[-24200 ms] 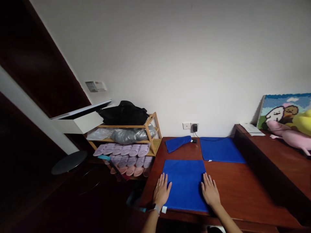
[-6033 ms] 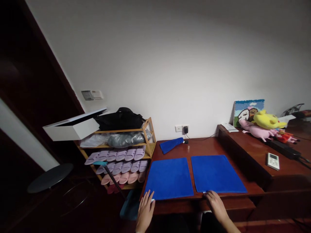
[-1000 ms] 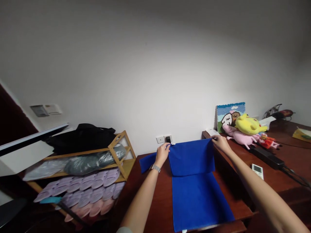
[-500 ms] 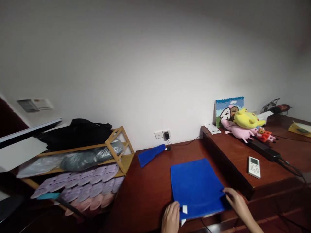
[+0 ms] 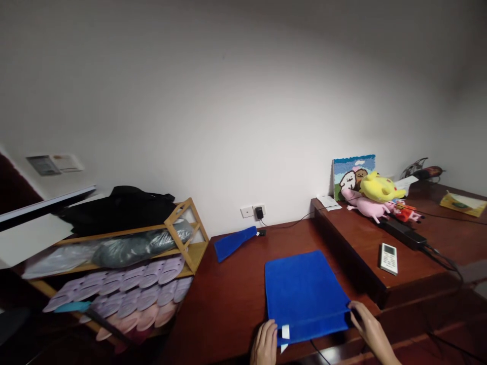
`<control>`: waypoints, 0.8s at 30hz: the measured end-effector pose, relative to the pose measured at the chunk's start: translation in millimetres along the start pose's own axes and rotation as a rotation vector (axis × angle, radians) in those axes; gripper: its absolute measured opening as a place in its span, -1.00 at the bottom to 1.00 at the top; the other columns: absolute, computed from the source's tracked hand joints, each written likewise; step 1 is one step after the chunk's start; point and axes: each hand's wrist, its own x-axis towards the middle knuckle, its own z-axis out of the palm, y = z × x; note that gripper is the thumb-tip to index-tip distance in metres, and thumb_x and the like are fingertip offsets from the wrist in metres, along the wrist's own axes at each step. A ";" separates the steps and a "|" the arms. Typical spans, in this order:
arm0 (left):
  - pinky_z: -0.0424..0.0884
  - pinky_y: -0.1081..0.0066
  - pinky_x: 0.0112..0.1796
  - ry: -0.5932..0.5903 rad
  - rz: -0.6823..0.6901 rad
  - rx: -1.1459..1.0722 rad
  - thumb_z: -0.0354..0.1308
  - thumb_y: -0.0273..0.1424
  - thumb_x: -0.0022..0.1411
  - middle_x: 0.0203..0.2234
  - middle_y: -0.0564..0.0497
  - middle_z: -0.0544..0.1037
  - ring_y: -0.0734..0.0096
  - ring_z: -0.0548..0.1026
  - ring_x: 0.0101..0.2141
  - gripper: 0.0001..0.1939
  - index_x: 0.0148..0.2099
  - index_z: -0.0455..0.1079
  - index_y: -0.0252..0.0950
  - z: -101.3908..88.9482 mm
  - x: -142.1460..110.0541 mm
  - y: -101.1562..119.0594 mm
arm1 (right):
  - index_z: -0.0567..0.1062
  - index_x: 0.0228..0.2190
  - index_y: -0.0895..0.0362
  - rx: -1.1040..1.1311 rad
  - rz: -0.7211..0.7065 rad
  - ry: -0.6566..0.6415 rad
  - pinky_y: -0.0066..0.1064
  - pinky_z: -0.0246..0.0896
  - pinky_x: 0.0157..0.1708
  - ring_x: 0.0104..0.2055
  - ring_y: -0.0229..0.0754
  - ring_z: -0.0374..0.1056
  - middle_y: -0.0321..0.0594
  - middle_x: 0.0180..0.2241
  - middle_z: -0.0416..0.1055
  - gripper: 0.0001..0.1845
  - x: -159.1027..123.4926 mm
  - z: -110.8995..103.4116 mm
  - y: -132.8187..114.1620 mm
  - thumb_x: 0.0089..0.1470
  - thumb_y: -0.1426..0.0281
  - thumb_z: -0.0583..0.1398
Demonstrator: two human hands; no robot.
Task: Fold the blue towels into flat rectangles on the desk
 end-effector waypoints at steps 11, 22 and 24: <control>0.67 0.35 -0.11 -0.093 0.166 0.001 -0.12 -0.49 0.43 -0.10 -0.05 0.69 0.22 0.65 -0.04 -0.61 -0.02 0.54 -0.18 5.6 -32.9 -15.8 | 0.56 -0.17 -0.02 0.008 0.015 -0.171 -0.38 0.50 -0.11 -0.10 -0.05 0.58 -0.17 -0.13 0.58 -0.75 -13.9 -10.8 -16.1 0.16 0.16 0.22; 0.68 0.27 -0.16 -0.053 0.240 0.031 0.06 -0.26 0.41 -0.22 -0.04 0.70 0.16 0.67 -0.16 -0.75 -0.06 0.55 -0.13 4.9 -30.2 -20.7 | 0.62 -0.05 -0.19 0.046 0.091 -0.215 -0.23 0.47 0.03 0.07 0.02 0.51 -0.26 0.06 0.56 -0.60 -32.1 -2.9 30.2 0.14 0.12 0.12; 0.67 0.30 -0.19 -0.051 0.221 0.025 0.04 -0.29 0.42 -0.24 -0.02 0.70 0.20 0.68 -0.21 -0.75 -0.07 0.55 -0.11 3.1 -29.3 -20.8 | 0.60 -0.02 -0.22 0.035 0.096 -0.234 -0.26 0.45 0.06 0.08 -0.03 0.50 -0.31 0.07 0.55 -0.59 -33.3 -3.1 28.8 0.15 0.15 0.10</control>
